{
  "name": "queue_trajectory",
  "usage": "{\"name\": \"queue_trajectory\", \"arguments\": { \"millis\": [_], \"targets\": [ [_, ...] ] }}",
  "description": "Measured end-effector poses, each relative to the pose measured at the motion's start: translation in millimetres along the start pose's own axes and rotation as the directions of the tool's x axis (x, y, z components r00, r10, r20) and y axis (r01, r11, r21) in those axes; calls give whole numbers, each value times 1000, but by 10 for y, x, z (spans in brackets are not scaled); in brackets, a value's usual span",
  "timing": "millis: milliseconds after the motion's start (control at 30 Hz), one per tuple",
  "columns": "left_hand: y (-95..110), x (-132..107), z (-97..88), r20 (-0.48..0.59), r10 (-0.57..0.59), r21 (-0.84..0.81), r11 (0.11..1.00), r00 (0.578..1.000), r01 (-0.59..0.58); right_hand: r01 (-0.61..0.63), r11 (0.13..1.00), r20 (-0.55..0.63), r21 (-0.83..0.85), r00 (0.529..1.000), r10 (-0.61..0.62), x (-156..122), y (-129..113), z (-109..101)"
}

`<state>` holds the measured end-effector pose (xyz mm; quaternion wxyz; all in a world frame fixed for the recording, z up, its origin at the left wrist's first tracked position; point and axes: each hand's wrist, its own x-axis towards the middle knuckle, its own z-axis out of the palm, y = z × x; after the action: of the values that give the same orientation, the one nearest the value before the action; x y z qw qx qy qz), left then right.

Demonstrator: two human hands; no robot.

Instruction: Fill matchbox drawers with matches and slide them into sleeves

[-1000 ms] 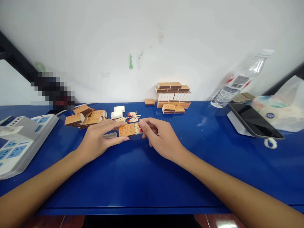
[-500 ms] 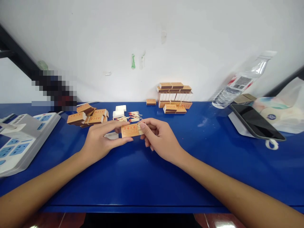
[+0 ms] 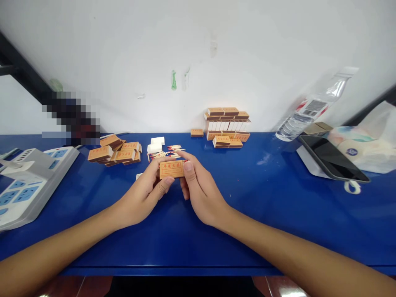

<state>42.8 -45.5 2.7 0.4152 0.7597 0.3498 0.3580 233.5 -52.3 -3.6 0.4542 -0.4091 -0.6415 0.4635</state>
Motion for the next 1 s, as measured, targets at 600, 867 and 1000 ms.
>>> {"name": "queue_trajectory", "arguments": {
  "millis": [600,867,1000],
  "targets": [
    [-11,-9,62,-66,166,93,983,984,-160,44,998,97,-54,995,-39,-111,-10,62],
    [-16,-23,72,-76,182,92,980,980,-175,151,970,106,-189,986,-132,-125,-35,73],
    [-43,-37,70,-89,171,132,978,981,-159,179,946,116,-271,981,-153,-119,-83,75]
  ]
}}
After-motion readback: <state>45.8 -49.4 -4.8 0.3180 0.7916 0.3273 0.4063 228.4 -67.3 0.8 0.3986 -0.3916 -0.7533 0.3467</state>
